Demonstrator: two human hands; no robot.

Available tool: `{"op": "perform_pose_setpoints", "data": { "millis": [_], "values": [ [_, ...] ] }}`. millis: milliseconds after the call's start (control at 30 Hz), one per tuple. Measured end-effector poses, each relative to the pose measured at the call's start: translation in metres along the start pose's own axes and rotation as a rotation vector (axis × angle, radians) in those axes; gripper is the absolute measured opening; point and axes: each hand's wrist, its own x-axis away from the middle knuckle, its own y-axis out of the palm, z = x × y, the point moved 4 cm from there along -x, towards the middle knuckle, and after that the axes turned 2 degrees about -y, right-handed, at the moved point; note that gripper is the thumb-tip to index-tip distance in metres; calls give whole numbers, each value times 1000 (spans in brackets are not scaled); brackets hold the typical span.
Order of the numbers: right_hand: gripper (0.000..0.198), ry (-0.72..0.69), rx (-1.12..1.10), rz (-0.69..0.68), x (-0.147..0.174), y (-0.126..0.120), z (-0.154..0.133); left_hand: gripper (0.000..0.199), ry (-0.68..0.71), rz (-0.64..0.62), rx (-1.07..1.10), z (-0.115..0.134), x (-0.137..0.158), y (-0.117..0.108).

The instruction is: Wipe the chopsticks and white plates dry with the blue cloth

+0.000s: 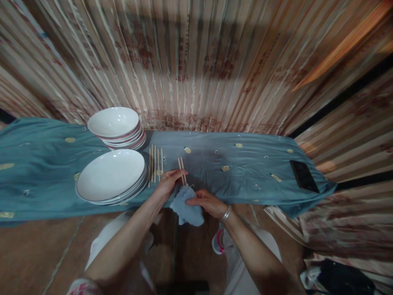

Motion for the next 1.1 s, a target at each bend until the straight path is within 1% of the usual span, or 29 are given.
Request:
{"op": "perform_pose_setpoints", "data": {
  "millis": [167, 300, 467, 567, 700, 767, 900, 1000, 1100],
  "values": [
    [36, 25, 9, -45, 4, 3, 1, 30, 4, 4, 51, 2, -3, -3],
    [35, 19, -4, -26, 2, 2, 1, 29, -10, -28, 50, -1, -2, 0],
    [36, -22, -52, 38, -2, -2, 0, 31, -78, -83, 50, -7, 2, 7],
    [34, -48, -71, 90, -5, -7, -1, 31, -105, -80, 23, -10, 4, 10],
    [33, -67, -107, 191, -8, -14, 0, 31, -90, -72, -9, -12, 6, 14],
    [33, -76, -119, 212, -9, -15, 0, 32, -71, -58, 3, -13, 6, 15],
    [35, -79, -114, 191, -8, -12, -2, 34, -61, -3, 24, -13, 5, 11],
    [37, -46, -87, 130, -6, -7, -2, 33, -58, 2, 18, -11, 4, 7],
    [39, -10, -53, 66, -4, -2, 1, 33, -8, 40, 48, -6, 0, 1]
  ]
}}
